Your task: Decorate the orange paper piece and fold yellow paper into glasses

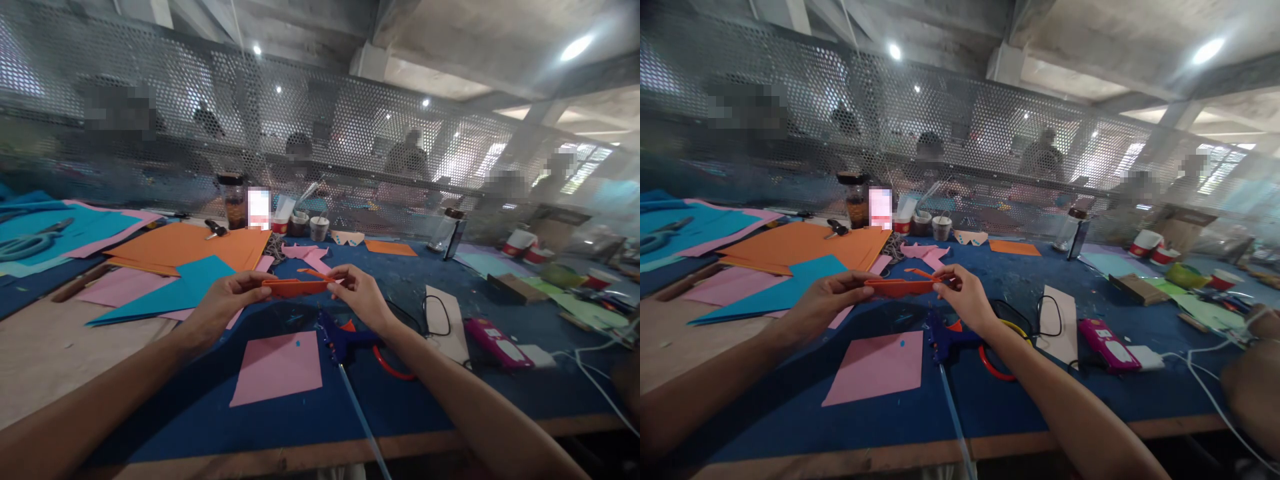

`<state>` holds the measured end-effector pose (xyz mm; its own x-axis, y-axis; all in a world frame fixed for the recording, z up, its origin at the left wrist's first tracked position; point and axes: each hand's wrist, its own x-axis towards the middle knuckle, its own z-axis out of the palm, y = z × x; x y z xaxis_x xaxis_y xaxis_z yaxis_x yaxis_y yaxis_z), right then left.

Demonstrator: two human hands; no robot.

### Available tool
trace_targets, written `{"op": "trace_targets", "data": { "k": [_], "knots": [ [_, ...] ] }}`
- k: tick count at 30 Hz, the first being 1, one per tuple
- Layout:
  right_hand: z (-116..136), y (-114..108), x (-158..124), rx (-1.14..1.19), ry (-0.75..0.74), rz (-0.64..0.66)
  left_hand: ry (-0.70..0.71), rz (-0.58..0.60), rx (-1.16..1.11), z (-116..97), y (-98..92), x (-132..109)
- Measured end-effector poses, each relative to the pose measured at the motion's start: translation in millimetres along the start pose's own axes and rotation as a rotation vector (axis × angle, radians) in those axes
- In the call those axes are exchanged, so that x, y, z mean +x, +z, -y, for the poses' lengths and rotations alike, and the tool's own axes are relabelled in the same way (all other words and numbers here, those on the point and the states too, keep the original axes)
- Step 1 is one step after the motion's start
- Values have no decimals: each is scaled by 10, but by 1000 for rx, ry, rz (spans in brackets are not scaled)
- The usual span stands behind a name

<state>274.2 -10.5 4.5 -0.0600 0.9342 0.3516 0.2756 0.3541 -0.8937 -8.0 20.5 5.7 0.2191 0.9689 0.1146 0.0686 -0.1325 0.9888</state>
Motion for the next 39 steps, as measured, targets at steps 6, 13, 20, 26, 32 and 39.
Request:
{"op": "trace_targets", "data": {
  "k": [6,13,20,26,32,39],
  "knots": [
    [21,14,4,5,15,-23,0,12,6,10,-1,6],
    [35,26,-2,6,28,-37,-20,35,-15,86,-29,14],
    [32,18,3,17,31,-18,-67,47,-72,142,-34,52],
    [-46,-9,29,16,9,17,-64,39,-96,59,8,24],
    [-41,-21,36,-7,19,29,-48,55,-107,4,28,5],
    [-53,-29,63,7,42,24,-66,64,-142,23,22,53]
  ]
}}
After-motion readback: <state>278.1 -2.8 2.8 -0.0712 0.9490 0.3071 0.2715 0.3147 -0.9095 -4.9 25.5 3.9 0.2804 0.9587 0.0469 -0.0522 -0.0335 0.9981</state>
